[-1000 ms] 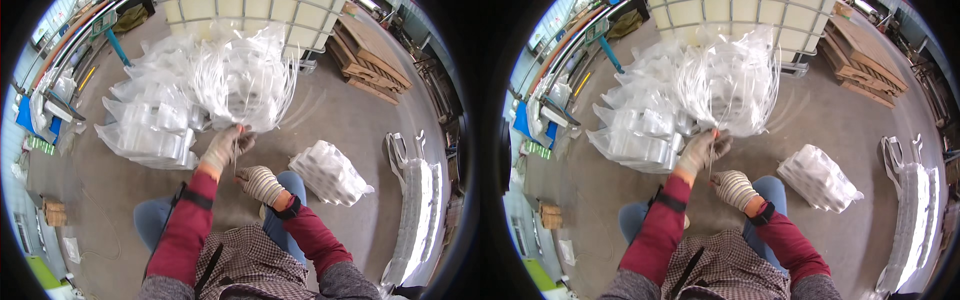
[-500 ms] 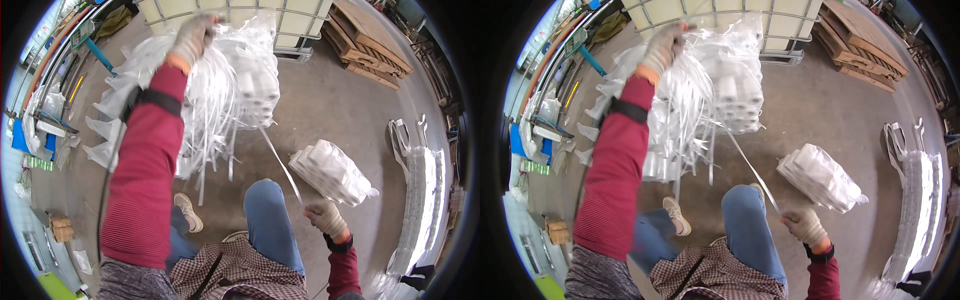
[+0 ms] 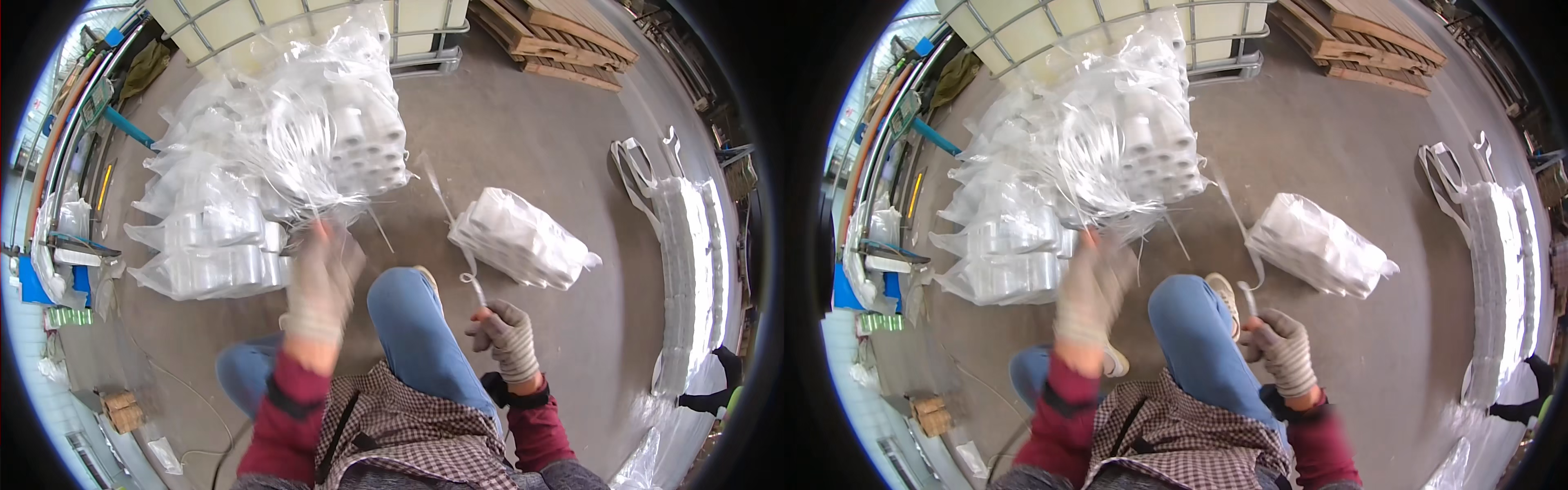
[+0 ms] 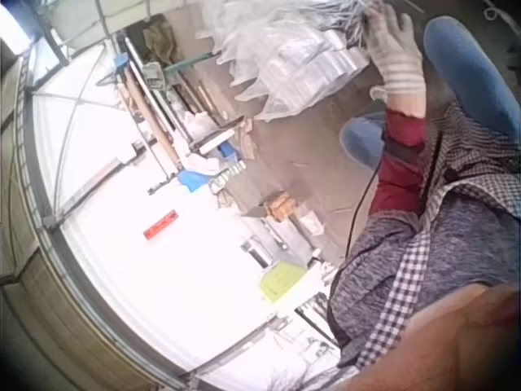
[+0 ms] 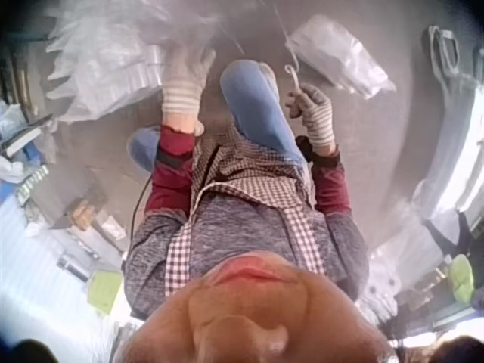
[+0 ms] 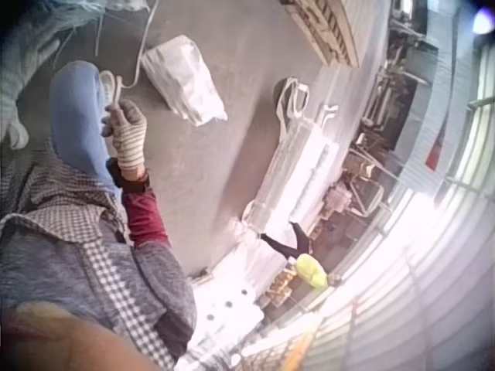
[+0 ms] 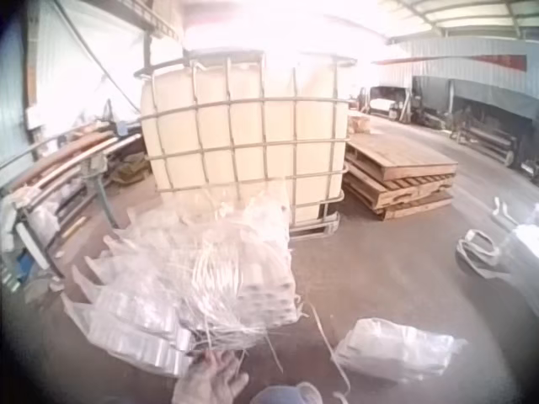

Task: Tying bundles of plastic film rolls with thin plastic strips.

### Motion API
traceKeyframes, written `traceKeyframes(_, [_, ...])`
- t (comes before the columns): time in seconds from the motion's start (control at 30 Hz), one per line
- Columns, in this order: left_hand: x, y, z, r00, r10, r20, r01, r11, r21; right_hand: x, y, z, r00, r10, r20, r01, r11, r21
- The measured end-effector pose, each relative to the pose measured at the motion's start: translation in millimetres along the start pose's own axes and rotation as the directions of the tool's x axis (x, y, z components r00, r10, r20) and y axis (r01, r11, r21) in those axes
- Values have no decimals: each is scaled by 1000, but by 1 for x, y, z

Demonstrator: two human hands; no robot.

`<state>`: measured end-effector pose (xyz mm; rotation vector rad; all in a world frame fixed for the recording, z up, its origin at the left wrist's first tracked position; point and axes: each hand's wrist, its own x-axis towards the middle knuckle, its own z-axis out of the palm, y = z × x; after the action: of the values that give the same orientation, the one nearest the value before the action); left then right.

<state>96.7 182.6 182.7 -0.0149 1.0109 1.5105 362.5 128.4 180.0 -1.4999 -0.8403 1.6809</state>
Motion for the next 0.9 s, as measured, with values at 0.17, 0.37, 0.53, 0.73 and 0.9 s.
traceKeyframes(0.17, [-128,-58,-34,847,-418,328,456,889,-45,-54,-15,39,819,46,572,346,756,-556])
traceKeyframes(0.37, [-126,-21,-46,943,-32,332,93,981,-168,-116,33,-31,579,523,626,586,267,-765])
traceKeyframes(0.53, [-149,-1,-78,944,205,258,-272,927,258,-120,85,-149,635,766,-100,190,-280,-941])
traceKeyframes(0.73, [-185,-44,-118,598,359,717,-801,268,535,-96,-5,8,907,-87,411,346,711,-612])
traceKeyframes(0.9, [-219,-59,-141,654,231,720,-754,122,645,-72,24,122,609,276,744,-222,959,-174])
